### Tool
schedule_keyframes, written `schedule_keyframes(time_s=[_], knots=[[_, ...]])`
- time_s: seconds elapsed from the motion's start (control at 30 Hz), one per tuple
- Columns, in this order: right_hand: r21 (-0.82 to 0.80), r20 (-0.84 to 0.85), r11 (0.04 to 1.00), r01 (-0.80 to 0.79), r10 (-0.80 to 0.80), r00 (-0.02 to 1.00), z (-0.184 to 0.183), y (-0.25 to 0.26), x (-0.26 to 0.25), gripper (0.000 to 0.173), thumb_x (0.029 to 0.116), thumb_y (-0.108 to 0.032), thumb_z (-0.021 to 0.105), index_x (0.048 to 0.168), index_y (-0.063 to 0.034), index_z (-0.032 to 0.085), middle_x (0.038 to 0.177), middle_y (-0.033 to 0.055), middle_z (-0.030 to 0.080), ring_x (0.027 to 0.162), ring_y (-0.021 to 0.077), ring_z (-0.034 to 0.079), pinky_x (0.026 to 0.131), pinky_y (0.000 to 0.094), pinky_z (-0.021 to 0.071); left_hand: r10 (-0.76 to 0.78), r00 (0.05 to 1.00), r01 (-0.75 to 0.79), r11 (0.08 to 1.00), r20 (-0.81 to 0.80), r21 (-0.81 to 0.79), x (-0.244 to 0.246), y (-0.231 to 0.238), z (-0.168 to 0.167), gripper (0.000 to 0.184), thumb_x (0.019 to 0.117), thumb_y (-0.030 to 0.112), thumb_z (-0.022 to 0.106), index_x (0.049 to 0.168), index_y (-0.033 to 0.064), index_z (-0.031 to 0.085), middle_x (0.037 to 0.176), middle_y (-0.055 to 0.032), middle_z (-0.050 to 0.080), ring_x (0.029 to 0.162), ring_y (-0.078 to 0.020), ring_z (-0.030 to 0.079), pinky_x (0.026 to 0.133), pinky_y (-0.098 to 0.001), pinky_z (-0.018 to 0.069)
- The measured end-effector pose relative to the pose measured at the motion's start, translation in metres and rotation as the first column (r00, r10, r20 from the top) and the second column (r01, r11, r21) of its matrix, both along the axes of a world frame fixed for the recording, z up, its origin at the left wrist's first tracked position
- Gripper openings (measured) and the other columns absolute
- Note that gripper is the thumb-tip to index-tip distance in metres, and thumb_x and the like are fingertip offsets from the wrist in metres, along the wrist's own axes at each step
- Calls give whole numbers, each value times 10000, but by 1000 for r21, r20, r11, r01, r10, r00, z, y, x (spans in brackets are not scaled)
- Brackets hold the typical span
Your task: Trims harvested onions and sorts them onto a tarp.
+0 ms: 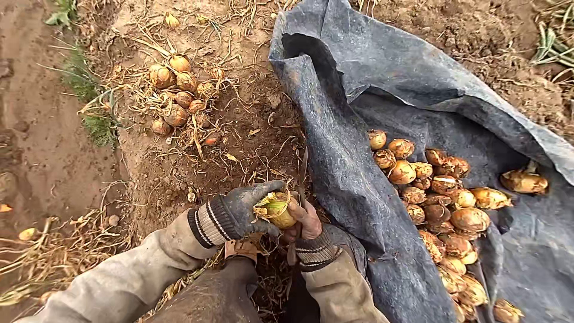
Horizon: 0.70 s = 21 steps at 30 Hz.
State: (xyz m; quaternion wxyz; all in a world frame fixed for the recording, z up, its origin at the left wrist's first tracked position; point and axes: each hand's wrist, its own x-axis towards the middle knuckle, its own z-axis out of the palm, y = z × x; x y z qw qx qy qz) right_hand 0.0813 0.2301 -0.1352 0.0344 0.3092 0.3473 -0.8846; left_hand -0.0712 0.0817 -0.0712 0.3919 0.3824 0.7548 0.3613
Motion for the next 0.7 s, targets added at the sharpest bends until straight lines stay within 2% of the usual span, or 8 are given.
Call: schedule_keyframes(time_s=[0.13,0.2,0.3,0.4,0.47,0.57,0.63,0.7], knots=[[-121,-182,981,152,-172,968,-1,47,26,533,787,-637,763,1014,-157,711,574,18,607,413,110,556,408,293,505,65,910,-189,945,-410,-268,-77,-4,-35,555,856,394,819,1324,136,669,1281,-114,693,1164,-258,676,1015,-521,541],[-63,-260,944,323,-328,908,9,80,44,599,799,-723,695,1023,-168,721,587,19,605,434,121,562,421,308,504,58,829,-413,734,-556,-539,-124,-9,-56,561,920,407,729,1366,86,616,1362,-230,618,1137,-418,671,935,-663,531],[112,-193,730,674,-650,735,32,116,61,804,928,-825,262,1070,-121,624,634,55,632,406,149,537,380,322,478,47,775,-557,521,-630,-646,-176,-22,-101,714,867,409,776,1453,86,527,1509,-304,446,1083,-545,648,842,-736,534],[368,-25,529,764,-816,577,49,116,57,642,1072,-614,97,1208,-157,526,670,11,660,375,95,502,349,259,447,22,756,-540,586,-655,-604,-189,-27,-120,679,801,412,838,1380,138,612,1485,-268,480,1122,-512,639,844,-715,550],[459,-7,538,707,-793,609,49,96,43,451,1123,-465,154,1261,-166,463,662,-10,628,349,85,478,329,252,453,14,759,-484,681,-651,-549,-190,-29,-120,687,776,417,862,1366,152,628,1442,-228,542,1251,-451,588,983,-671,510],[492,8,726,481,-556,831,36,51,17,333,1108,-341,294,1167,-97,513,610,-6,580,344,91,479,334,267,485,152,799,-399,858,-582,-325,-160,-38,-111,703,793,339,884,1391,105,598,1401,-176,612,1335,-371,552,1137,-593,416],[568,92,797,206,-310,946,25,20,-1,356,1043,-396,471,1166,-73,557,618,-3,538,386,94,464,380,279,478,316,867,-385,916,-384,-115,-118,-41,-91,683,799,209,887,1399,115,575,1333,-156,648,1257,-308,612,1095,-543,479],[665,185,739,-107,-24,982,14,-2,-16,547,964,-610,545,1162,-104,605,656,15,550,470,131,500,457,347,485,351,924,-354,935,-155,10,-71,-42,-61,631,824,153,847,1395,120,581,1310,-100,665,1207,-197,644,1063,-432,530]])
